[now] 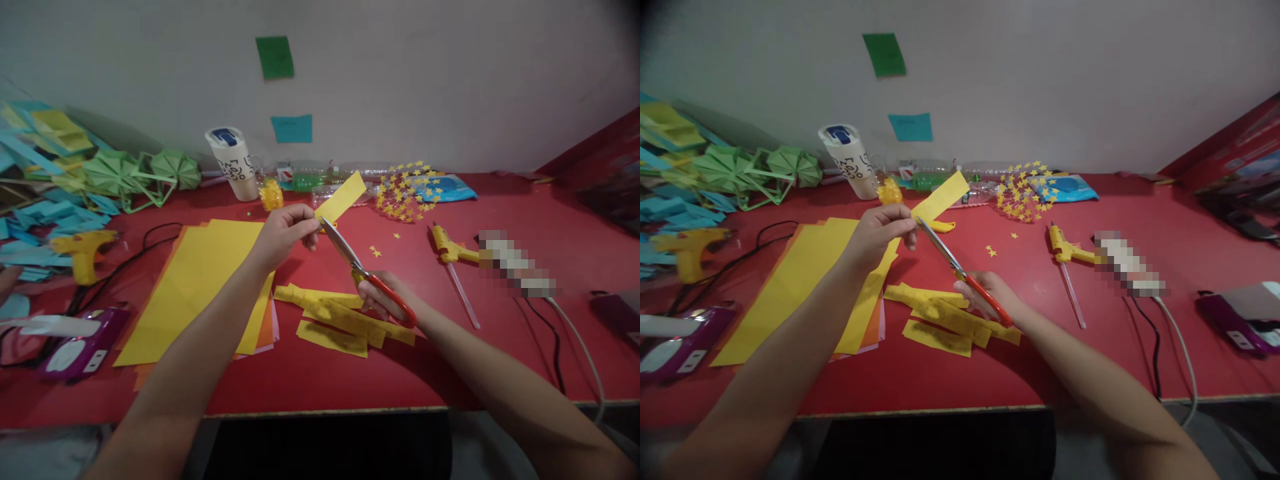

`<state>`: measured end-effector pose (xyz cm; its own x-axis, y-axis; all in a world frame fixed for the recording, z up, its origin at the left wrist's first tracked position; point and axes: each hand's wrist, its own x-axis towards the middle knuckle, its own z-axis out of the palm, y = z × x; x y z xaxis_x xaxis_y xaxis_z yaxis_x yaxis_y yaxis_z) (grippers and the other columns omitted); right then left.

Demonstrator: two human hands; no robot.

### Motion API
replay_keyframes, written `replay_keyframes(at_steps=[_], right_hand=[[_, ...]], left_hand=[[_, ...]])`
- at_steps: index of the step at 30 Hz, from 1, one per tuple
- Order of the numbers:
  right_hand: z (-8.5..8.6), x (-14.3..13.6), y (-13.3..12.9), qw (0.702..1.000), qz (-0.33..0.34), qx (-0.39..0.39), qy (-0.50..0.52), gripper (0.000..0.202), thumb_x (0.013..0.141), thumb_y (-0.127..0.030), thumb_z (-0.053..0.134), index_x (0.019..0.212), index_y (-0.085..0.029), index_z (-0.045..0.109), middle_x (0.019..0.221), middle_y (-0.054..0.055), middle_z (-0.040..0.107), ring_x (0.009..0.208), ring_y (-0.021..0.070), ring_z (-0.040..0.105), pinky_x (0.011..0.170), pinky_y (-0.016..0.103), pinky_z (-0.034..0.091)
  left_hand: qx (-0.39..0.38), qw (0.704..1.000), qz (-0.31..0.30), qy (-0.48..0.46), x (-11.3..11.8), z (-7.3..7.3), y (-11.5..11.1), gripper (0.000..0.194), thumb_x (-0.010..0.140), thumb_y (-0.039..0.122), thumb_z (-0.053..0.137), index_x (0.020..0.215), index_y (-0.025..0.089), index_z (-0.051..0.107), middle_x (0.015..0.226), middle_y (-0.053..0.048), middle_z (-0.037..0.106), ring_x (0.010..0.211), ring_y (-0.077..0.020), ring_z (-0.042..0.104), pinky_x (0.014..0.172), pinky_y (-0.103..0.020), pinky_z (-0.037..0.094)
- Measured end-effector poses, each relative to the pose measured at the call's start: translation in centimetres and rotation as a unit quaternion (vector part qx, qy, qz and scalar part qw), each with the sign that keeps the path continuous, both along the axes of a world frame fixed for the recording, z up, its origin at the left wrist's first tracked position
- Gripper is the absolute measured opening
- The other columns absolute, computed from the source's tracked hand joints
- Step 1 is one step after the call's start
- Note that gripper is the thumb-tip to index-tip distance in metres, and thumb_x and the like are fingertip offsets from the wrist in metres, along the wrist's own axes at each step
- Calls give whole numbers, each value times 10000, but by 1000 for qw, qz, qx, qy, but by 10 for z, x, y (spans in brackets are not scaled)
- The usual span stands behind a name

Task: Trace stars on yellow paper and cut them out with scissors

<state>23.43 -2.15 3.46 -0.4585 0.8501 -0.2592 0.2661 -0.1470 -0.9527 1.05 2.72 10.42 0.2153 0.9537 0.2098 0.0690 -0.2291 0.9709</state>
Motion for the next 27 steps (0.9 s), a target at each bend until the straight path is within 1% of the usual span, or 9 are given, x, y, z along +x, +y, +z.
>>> replay_keyframes(at_steps=[5,10,19,23,27], right_hand=[[4,-1,-2,1000,-3,4,-7,404,826,-539,620,640,-216,464,396,-93,423,324,65,394,435,240,459],[6,-1,-3,1000,0,14,-13,401,838,-520,613,624,-225,447,369,-95,395,332,75,403,441,244,458],[6,0,-3,1000,2,10,-23,397,848,-507,606,623,-220,448,420,-59,484,335,75,417,416,247,431],[5,1,-2,1000,7,13,-24,376,850,-483,611,632,-217,461,422,-58,467,353,86,435,422,251,441],[5,1,-2,1000,13,9,-26,391,824,-513,632,642,-214,460,444,-58,475,350,81,437,372,222,389]], left_hand=[[0,1000,1,6,-1,1,-1,138,692,234,616,573,188,563,488,23,581,457,-101,548,516,-239,487],[-3,1000,0,5,-2,1,-1,147,699,228,618,569,185,565,489,21,578,459,-98,550,511,-231,484],[-8,1000,-4,1,-3,2,-1,147,693,221,625,563,184,566,484,22,579,447,-94,540,496,-227,483],[-9,1000,-9,-4,-3,2,-1,138,686,214,622,565,179,566,480,26,577,441,-86,535,486,-215,478],[-12,1000,-5,6,-3,2,0,136,688,219,618,571,176,562,485,28,580,444,-84,534,490,-214,478]])
